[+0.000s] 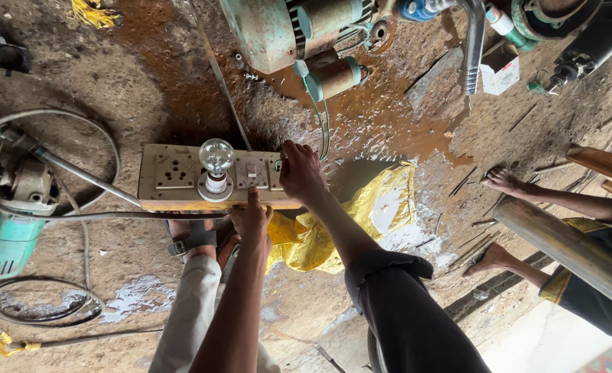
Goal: The person is working on a multi-socket power strip placed on the floor. They are using their hands to manipulate wires and components within the socket unit, likely performing a repair or installation. The person is wearing sandals.
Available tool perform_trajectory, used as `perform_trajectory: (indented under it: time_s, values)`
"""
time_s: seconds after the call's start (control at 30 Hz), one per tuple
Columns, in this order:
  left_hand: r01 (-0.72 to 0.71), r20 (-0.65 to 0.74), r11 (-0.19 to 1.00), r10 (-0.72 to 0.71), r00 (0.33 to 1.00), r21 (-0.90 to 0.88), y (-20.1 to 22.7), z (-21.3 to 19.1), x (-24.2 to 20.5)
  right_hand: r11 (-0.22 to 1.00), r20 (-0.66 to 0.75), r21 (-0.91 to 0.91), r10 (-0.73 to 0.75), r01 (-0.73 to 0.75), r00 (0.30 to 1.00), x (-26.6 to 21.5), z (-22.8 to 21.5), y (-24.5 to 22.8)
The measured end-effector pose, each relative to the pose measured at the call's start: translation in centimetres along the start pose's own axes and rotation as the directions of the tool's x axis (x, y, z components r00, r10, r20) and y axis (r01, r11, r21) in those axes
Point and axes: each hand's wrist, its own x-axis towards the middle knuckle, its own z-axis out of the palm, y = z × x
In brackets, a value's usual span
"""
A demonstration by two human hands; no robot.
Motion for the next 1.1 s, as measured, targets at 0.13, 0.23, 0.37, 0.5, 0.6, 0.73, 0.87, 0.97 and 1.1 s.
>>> perform_trajectory:
  time_s: [0.13, 0.23, 0.37, 0.5, 0.6, 0.73, 0.87, 0.97, 1.1]
  values:
    - [0.007, -0.019, 1.0, -0.007, 1.0, 0.027, -0.38, -0.18, 0.31, 0.999, -0.047, 0.02, -0.039, 0.04, 0.998, -0.06, -0.04, -0.11]
    - [-0.005, -0.01, 1.0, 0.005, 1.0, 0.017, -0.51, -0.26, 0.47, 0.999, -0.053, 0.021, -0.037, 0.038, 0.998, -0.09, -0.16, -0.3]
    - [0.0, -0.003, 1.0, 0.0, 1.0, 0.012, -0.57, -0.06, 0.52, 0.999, -0.049, 0.013, -0.033, 0.034, 0.998, -0.08, -0.37, -0.37]
    - [-0.015, 0.011, 1.0, 0.015, 1.0, 0.022, -0.23, -0.06, 0.27, 1.0, -0.046, 0.02, -0.012, 0.013, 0.999, 0.04, -0.32, -0.67]
    - [0.013, -0.026, 0.999, -0.012, 1.0, 0.043, -0.01, 0.15, 0.07, 1.0, 0.008, -0.019, 0.021, -0.021, 1.0, 0.19, -0.45, -0.73]
    - [0.002, -0.025, 0.998, 0.0, 1.0, 0.067, -0.02, 0.22, 0.0, 1.0, -0.037, 0.011, -0.013, 0.014, 0.999, 0.08, -0.34, -0.63]
    - [0.007, -0.026, 0.999, -0.006, 1.0, 0.05, -0.02, 0.19, -0.07, 1.0, -0.051, 0.024, -0.01, 0.011, 0.999, 0.11, -0.22, -0.51]
    - [0.012, -0.027, 0.999, -0.01, 1.0, 0.047, 0.07, 0.16, -0.04, 0.999, -0.06, 0.036, -0.016, 0.018, 0.998, 0.18, -0.06, -0.5]
    - [0.024, -0.046, 0.999, -0.023, 0.999, 0.025, -0.06, 0.37, -0.01, 1.0, -0.065, 0.023, -0.011, 0.012, 0.998, 0.08, -0.09, -0.3]
